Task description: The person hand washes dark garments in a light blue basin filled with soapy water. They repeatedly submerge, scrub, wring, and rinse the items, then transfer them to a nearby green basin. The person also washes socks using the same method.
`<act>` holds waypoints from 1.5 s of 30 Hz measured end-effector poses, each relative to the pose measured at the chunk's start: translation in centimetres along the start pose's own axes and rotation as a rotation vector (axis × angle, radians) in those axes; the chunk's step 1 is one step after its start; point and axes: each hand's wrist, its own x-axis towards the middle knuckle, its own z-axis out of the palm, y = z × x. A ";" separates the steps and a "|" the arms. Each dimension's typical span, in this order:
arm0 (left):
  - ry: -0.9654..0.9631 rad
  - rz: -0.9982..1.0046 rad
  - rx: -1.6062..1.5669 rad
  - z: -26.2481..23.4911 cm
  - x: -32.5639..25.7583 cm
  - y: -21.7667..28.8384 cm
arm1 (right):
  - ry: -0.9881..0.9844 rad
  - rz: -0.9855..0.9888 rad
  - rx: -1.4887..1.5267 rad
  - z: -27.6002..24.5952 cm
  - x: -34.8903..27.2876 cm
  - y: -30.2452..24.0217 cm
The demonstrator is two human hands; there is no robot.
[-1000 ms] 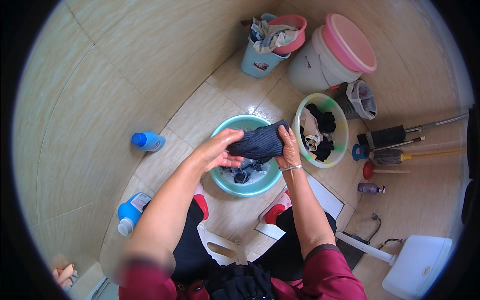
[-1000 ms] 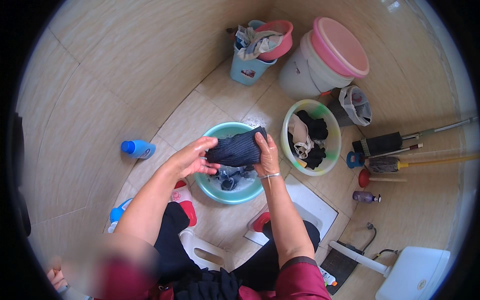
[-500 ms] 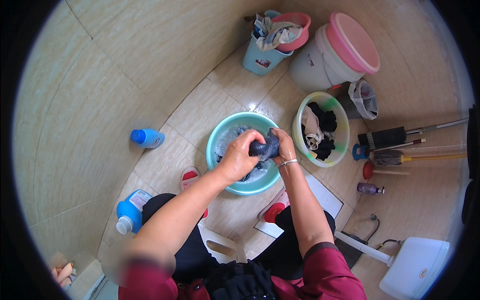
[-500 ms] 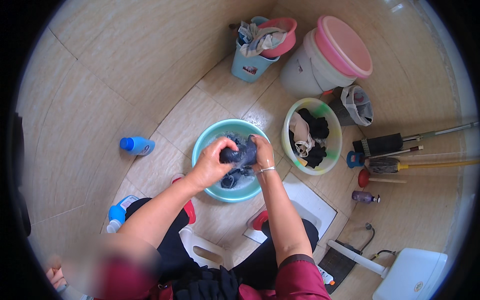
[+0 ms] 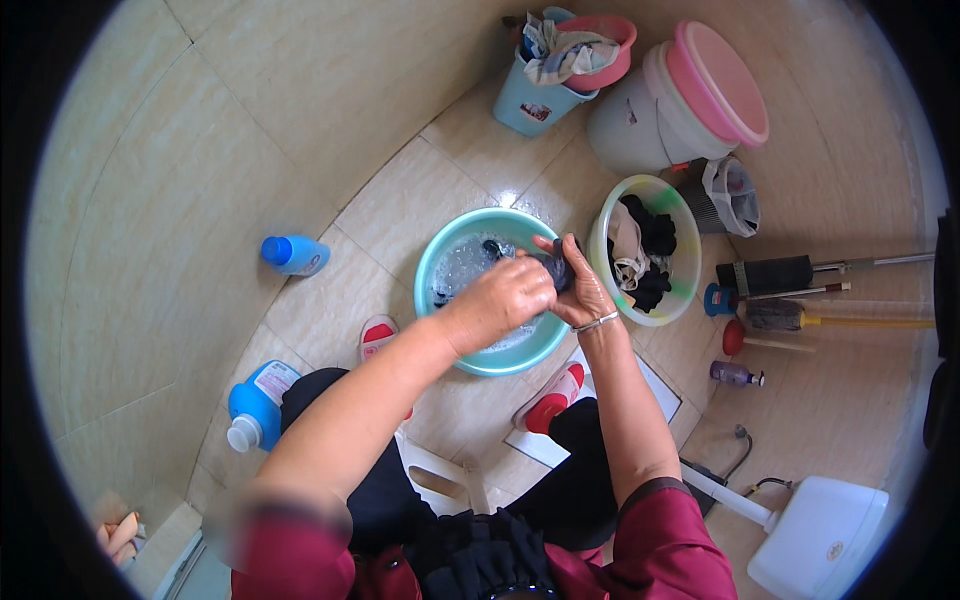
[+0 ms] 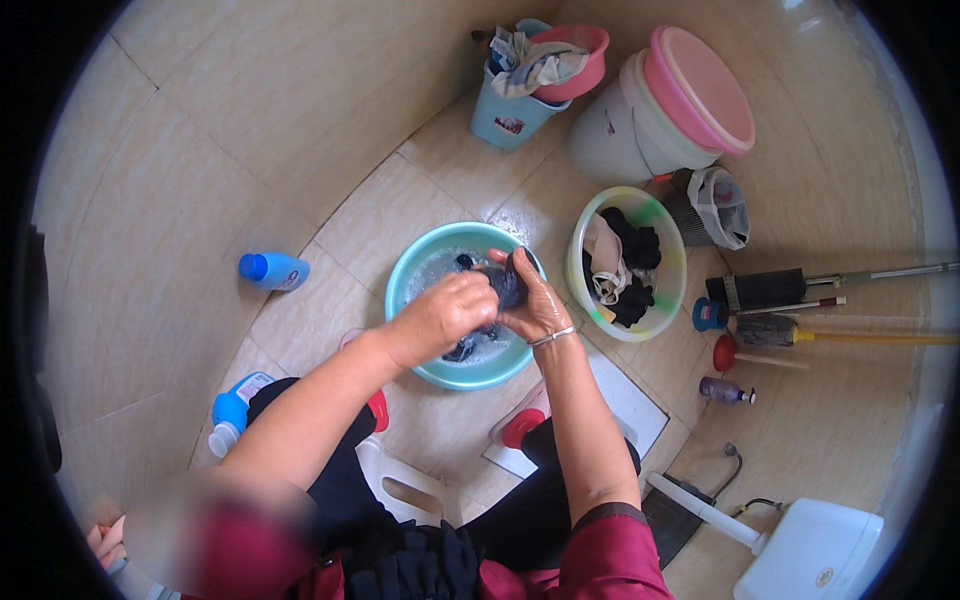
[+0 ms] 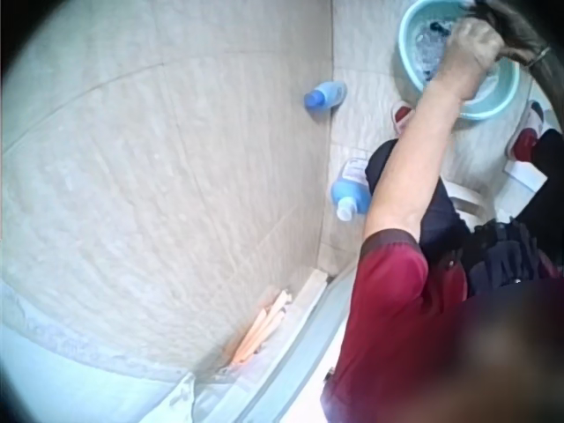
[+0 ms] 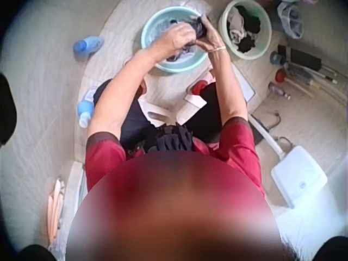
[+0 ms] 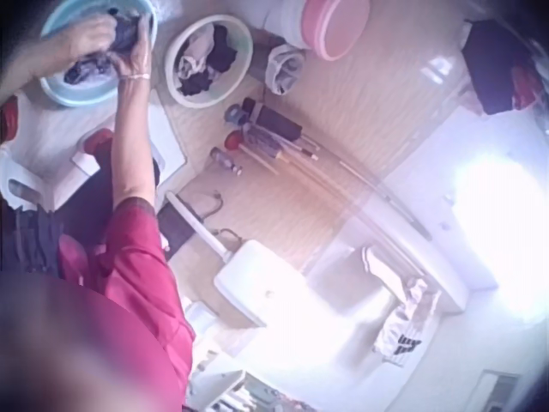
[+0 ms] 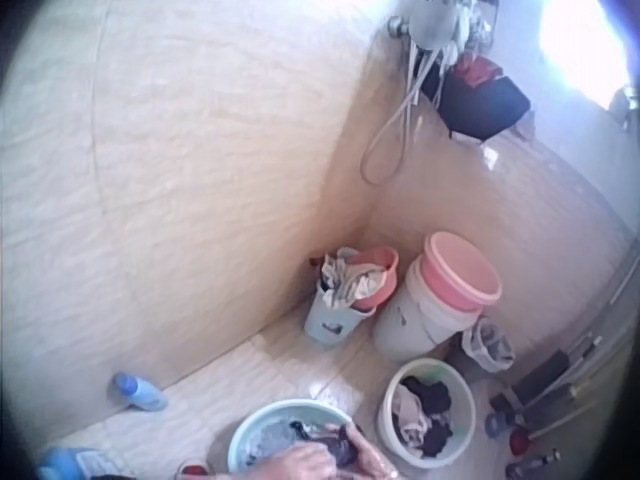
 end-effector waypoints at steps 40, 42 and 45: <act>0.649 -0.890 -0.840 2.2 3.4 -0.4 | 0.245 -0.317 -0.204 2.5 -1.4 3.2; 0.605 -0.858 -0.751 2.3 4.0 0.5 | 0.278 -0.213 -0.150 2.0 -0.7 3.5; 0.475 -0.822 -0.632 2.1 4.6 1.3 | 0.162 -0.174 -0.081 1.7 -0.2 3.7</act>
